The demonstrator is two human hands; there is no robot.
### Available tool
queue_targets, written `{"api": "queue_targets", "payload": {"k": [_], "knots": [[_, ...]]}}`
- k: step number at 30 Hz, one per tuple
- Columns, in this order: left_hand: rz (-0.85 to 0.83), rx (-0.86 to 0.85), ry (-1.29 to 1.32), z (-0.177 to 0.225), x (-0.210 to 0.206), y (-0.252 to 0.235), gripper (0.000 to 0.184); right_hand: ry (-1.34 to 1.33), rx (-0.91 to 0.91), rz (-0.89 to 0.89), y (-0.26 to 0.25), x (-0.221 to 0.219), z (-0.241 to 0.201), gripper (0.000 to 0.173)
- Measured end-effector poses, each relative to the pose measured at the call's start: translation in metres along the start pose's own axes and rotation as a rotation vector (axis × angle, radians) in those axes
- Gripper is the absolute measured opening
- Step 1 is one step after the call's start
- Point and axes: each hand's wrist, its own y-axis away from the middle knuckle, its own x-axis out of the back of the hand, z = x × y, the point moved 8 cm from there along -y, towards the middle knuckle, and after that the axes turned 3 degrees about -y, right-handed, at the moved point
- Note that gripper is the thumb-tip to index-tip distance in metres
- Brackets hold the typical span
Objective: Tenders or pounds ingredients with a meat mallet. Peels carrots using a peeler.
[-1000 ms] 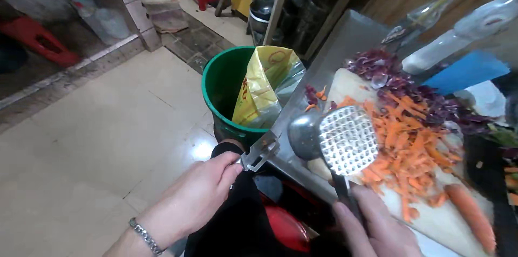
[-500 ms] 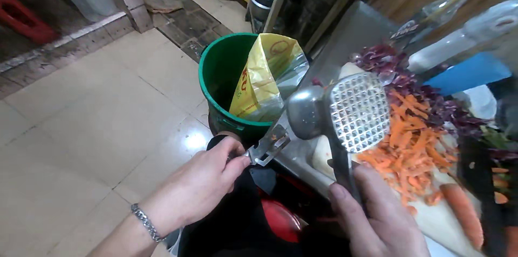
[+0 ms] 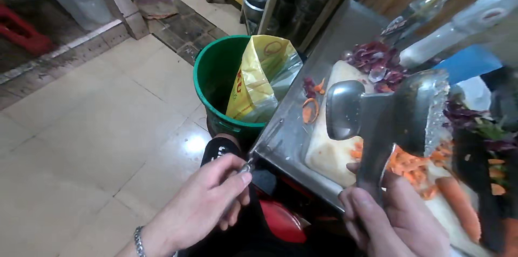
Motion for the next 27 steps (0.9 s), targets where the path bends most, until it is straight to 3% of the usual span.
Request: {"api": "queue_targets", "payload": {"k": [3,11,18,27], "knots": [[-0.104,0.032,0.133,-0.007,-0.014,0.0,0.037,0.031,0.003,-0.018,0.004,-0.001,0.003,0.033],[-0.134,0.129,0.206,-0.014,-0.016,0.0,0.039,0.175,0.02,-0.058,0.008,-0.008,0.005,0.033],[-0.142,0.187,0.186,-0.008,-0.012,-0.004,0.031,0.547,0.188,-0.07,-0.001,-0.035,-0.017,0.036],[-0.169,0.181,0.269,-0.011,-0.013,-0.005,0.029,0.582,0.247,-0.02,-0.009,-0.046,-0.027,0.042]]}}
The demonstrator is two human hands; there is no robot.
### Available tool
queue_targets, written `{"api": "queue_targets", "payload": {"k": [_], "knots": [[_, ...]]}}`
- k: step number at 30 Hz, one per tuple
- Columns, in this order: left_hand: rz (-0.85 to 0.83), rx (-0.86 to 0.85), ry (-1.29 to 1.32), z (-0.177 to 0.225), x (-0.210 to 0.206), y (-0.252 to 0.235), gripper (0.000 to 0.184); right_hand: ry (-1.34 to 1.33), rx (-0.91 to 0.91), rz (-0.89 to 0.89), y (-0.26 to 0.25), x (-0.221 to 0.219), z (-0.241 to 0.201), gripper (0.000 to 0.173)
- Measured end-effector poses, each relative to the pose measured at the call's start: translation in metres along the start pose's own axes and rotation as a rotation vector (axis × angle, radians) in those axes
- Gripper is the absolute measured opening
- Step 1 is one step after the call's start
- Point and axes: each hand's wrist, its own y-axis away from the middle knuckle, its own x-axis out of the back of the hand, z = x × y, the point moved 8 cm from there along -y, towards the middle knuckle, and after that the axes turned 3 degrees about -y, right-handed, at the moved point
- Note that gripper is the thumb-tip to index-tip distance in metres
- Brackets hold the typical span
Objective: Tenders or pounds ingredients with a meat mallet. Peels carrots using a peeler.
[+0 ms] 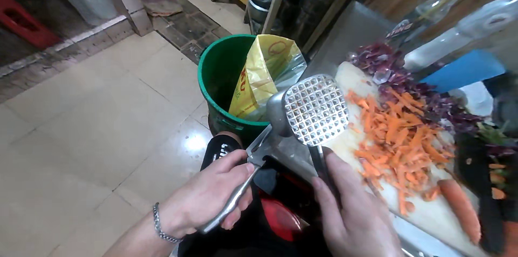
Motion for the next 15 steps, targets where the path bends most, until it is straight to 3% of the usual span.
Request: {"api": "queue_targets", "payload": {"k": [5,10,15], "knots": [[-0.012,0.014,-0.04,0.004,-0.005,-0.005,0.037,0.036,-0.017,-0.052,0.007,-0.023,0.004,0.044],[-0.021,0.065,-0.028,0.008,-0.01,-0.014,0.038,-0.011,-0.067,0.031,0.003,-0.008,-0.003,0.043],[-0.014,0.107,-0.01,0.008,-0.012,-0.015,0.04,0.103,-0.06,0.086,0.001,0.002,-0.012,0.043]]}}
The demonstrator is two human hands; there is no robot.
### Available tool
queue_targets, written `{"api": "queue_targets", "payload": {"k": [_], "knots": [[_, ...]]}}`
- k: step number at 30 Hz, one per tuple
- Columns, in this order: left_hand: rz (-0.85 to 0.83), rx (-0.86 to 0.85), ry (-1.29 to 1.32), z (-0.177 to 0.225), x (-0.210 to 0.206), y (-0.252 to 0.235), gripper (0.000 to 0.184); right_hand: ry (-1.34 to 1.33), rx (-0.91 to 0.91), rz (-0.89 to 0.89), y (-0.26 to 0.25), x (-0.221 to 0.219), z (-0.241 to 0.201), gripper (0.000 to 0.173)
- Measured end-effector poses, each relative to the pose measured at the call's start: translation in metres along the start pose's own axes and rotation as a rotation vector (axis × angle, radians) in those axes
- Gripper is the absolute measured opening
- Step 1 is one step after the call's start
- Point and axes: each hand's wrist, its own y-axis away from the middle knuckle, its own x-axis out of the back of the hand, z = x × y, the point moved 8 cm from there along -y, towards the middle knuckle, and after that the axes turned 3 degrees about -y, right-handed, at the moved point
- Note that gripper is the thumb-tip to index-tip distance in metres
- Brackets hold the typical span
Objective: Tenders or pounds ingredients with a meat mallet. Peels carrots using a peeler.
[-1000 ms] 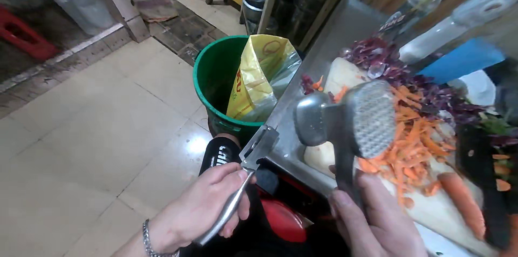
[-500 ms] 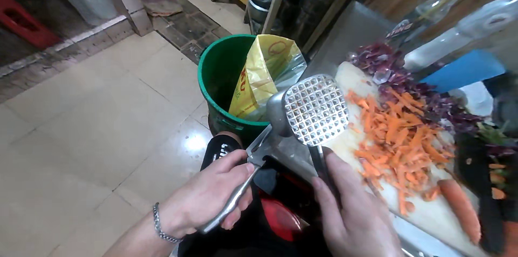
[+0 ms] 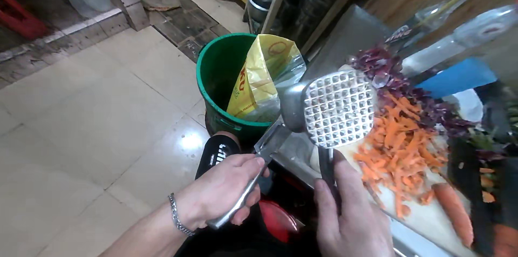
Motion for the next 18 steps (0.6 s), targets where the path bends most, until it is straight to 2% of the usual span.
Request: {"api": "queue_targets", "payload": {"k": [5,9,12,16,18], "knots": [[-0.036,0.015,0.021,-0.002,0.0,-0.001,0.039,0.018,-0.015,-0.126,0.011,-0.017,0.012,0.044],[-0.05,0.028,0.058,0.0,-0.001,0.001,0.039,-0.084,0.016,-0.038,0.004,0.012,0.005,0.041],[-0.054,0.033,0.076,0.0,-0.001,0.001,0.04,-0.046,0.014,-0.004,-0.001,0.026,-0.003,0.039],[-0.055,0.036,0.067,-0.002,-0.001,0.0,0.039,0.033,0.028,-0.198,0.005,0.0,0.013,0.047],[-0.061,0.03,0.071,-0.002,0.0,-0.001,0.039,0.013,0.009,-0.154,0.002,0.01,0.018,0.045]]}}
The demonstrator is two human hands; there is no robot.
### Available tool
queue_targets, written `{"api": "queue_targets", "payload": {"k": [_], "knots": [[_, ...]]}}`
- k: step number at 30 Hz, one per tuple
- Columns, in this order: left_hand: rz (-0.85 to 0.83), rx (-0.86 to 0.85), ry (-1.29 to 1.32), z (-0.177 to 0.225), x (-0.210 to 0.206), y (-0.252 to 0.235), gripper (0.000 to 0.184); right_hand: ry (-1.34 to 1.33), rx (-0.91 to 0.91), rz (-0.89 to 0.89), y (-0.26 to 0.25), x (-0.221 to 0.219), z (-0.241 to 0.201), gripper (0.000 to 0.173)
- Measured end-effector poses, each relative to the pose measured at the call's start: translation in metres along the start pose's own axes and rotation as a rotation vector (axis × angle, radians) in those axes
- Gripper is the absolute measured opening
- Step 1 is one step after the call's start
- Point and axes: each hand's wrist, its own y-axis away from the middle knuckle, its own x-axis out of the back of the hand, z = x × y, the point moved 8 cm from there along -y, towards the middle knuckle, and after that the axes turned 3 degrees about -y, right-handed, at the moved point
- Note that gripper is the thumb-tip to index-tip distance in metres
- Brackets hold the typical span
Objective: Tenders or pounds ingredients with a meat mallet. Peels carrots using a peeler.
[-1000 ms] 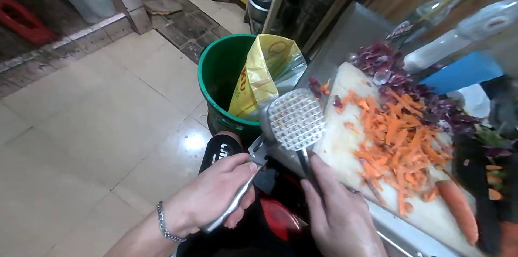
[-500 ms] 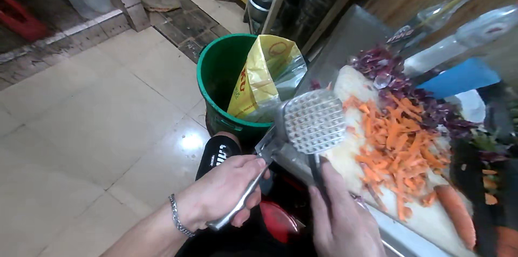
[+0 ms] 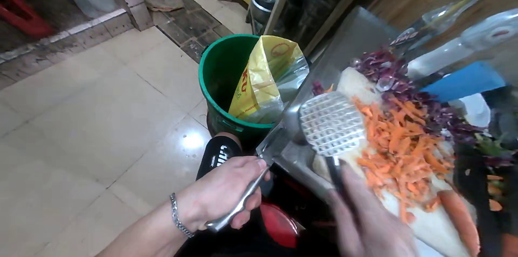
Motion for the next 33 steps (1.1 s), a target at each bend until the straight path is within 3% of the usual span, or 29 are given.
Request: {"api": "queue_targets", "payload": {"k": [5,10,16,19,23,29,33], "knots": [[0.011,-0.001,-0.008,0.0,-0.001,0.0,0.039,-0.006,0.069,0.184,-0.001,0.032,-0.007,0.036],[-0.019,0.007,-0.003,-0.001,-0.004,0.001,0.039,0.046,0.051,-0.044,0.002,0.0,0.006,0.046],[-0.03,0.032,0.032,-0.003,-0.012,-0.004,0.039,-0.002,0.119,0.244,-0.006,0.047,0.006,0.039],[-0.028,0.034,0.032,-0.003,-0.011,-0.004,0.04,-0.005,0.141,0.171,-0.003,0.036,0.006,0.036],[0.018,-0.035,-0.046,-0.005,-0.008,-0.005,0.039,-0.022,0.13,0.012,0.005,0.001,0.02,0.044],[0.076,-0.06,-0.01,-0.006,-0.004,0.0,0.039,-0.081,0.076,0.02,-0.004,0.01,0.028,0.042],[0.086,-0.052,0.017,-0.005,-0.007,-0.002,0.038,-0.034,0.136,0.015,-0.015,0.014,0.028,0.045]]}}
